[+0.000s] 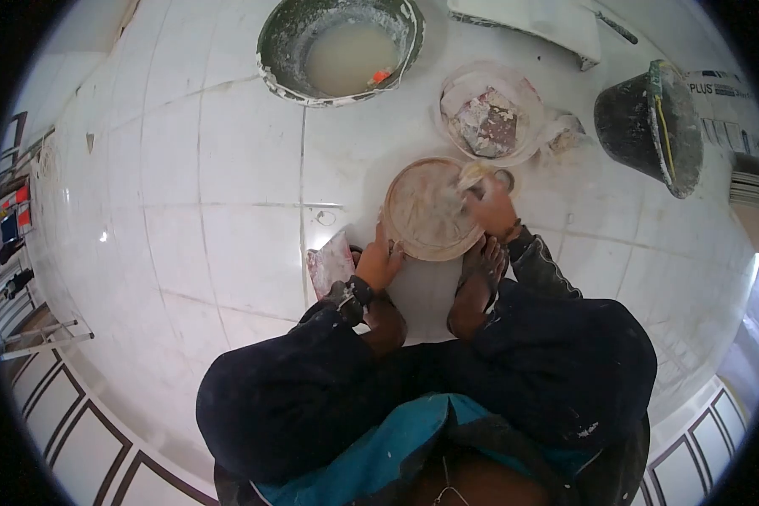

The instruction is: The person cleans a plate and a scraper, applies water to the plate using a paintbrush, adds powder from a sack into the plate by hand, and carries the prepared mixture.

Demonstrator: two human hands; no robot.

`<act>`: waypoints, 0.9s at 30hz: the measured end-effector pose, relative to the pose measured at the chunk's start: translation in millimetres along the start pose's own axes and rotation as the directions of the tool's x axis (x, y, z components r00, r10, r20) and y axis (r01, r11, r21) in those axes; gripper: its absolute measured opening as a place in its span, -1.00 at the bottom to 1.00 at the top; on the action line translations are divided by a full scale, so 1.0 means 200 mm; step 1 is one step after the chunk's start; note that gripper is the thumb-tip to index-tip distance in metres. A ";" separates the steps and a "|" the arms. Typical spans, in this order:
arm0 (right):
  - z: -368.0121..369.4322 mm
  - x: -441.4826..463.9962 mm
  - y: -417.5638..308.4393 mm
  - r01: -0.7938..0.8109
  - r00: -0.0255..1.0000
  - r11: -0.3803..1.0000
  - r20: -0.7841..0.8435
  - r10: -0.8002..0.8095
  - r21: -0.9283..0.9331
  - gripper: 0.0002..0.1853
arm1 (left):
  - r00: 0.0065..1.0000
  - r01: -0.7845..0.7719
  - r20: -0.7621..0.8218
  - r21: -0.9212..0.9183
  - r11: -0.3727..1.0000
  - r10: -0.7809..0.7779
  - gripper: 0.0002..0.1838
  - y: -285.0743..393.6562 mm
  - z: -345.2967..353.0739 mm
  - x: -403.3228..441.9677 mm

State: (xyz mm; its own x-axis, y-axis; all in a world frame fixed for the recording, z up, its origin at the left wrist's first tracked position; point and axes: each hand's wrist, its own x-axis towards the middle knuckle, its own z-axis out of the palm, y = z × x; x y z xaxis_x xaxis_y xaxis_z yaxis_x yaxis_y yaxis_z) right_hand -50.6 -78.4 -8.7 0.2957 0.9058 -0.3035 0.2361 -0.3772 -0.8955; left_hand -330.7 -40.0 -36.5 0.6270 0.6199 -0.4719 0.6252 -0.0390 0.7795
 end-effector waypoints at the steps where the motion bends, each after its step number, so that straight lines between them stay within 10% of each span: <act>1: 0.00 0.00 0.00 0.000 1.000 1.000 0.011 0.000 -0.005 -0.55 | 1.000 0.022 -0.015 0.065 0.998 -0.021 -0.18 0.02 0.00 0.01; 6: 0.01 -0.01 0.00 0.151 0.989 0.948 0.041 -0.145 -0.281 -0.62 | 0.999 0.034 -0.039 0.052 0.998 -0.032 -0.20 -0.01 0.03 0.01; 13: 0.03 0.02 0.06 0.111 0.990 0.991 -0.078 -0.116 -0.070 -0.57 | 0.996 0.091 0.022 -0.034 0.995 -0.090 -0.21 0.04 -0.01 0.01; 19: 0.11 -0.02 -0.01 0.081 0.971 0.920 0.239 0.014 -0.384 -0.49 | 1.000 0.010 0.012 -0.046 0.999 -0.009 -0.23 0.03 -0.01 0.01; 22: 0.10 0.03 0.04 -0.047 0.997 0.993 0.059 0.041 0.108 -0.41 | 0.996 0.048 0.072 -0.051 0.998 -0.045 -0.22 0.01 -0.02 0.01; 24: 0.16 -0.01 0.04 0.072 0.997 0.944 0.040 -0.063 -0.323 -0.47 | 0.971 0.185 0.173 -0.129 0.974 -0.162 -0.22 0.04 -0.05 0.02; 27: 0.19 -0.06 -0.05 0.158 0.986 0.936 0.102 -0.132 -0.315 -0.55 | 0.972 0.187 0.183 -0.208 0.960 -0.149 -0.22 -0.05 -0.03 0.03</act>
State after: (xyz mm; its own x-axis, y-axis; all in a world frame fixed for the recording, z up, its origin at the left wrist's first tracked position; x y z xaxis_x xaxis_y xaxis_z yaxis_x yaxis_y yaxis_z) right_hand -91.3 -79.1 -8.8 0.1660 0.9627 -0.2139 0.5595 -0.2705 -0.7835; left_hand -335.4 -32.1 -44.4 0.6009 0.4646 -0.6504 0.6204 0.2418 0.7460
